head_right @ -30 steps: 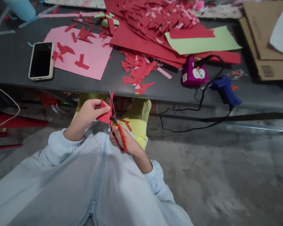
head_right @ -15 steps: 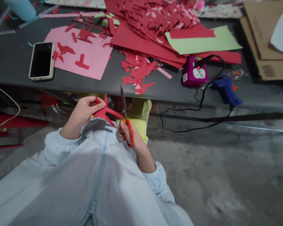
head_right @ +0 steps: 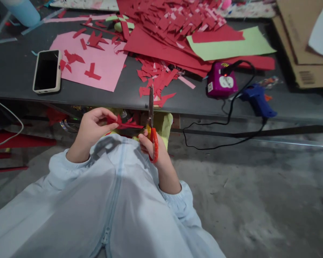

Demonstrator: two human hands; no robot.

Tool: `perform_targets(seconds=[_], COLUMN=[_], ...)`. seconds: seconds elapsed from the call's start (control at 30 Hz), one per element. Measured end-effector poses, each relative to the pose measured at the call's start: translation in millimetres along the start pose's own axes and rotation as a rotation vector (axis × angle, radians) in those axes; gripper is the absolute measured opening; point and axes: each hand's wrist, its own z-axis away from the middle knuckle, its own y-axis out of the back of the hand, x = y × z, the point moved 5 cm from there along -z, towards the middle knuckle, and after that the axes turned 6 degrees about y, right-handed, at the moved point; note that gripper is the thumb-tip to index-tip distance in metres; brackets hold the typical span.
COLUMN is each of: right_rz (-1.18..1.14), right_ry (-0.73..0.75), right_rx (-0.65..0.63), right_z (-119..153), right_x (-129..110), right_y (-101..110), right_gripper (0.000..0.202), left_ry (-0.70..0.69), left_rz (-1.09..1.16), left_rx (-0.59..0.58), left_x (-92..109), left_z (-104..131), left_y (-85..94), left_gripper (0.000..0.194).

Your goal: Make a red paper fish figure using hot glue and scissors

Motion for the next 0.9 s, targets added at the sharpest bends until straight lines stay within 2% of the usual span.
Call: perform_targets(seconds=[0.03, 0.1, 0.17, 0.33, 0.43, 0.57, 0.67, 0.73, 0.8, 0.9], right_rz=[-0.005, -0.003, 0.015, 0.000, 0.052, 0.130, 0.148, 0.153, 0.162, 0.239], right_ry=[0.006, 0.024, 0.056, 0.208, 0.279, 0.325, 0.322, 0.310, 0.296, 0.287], right_rx=[0.000, -0.014, -0.032, -0.020, -0.006, 0.019, 0.024, 0.047, 0.057, 0.044], right_z=[-0.6, -1.6, -2.5, -4.9, -6.6, -8.8, -10.4, -11.0, -11.0, -10.1], right_x=[0.4, 0.9, -0.4, -14.7, -24.6, -33.1, -34.5, -34.0, -33.5, -35.5], right_y=[-0.4, -3.1, -8.0, -20.4, -24.0, -21.9, -18.3, -14.8, -12.3, -11.8], right_gripper=[0.047, 0.046, 0.045, 0.043, 0.033, 0.022, 0.022, 0.024, 0.028, 0.029], left_ry=[-0.153, -0.471, -0.709, -1.044, -1.171, -1.121, -0.987, -0.870, -0.725, -0.382], left_rz=[-0.063, -0.197, -0.321, -0.542, -0.641, -0.689, -0.617, -0.558, -0.494, -0.330], left_rx=[0.029, 0.060, 0.046, 0.063, 0.042, 0.026, 0.028, 0.044, 0.072, 0.034], left_x=[7.4, 22.9, 33.7, 47.2, 52.0, 52.5, 47.5, 42.2, 36.1, 22.6], left_z=[1.6, 8.4, 16.6, 35.4, 45.6, 46.8, 39.9, 33.0, 25.6, 14.1], left_y=[1.5, 1.8, -1.7, -14.7, -24.8, -29.2, -22.5, -15.5, -8.8, -4.2], left_gripper=[0.009, 0.014, 0.015, 0.012, 0.013, 0.014, 0.036, 0.047, 0.049, 0.041])
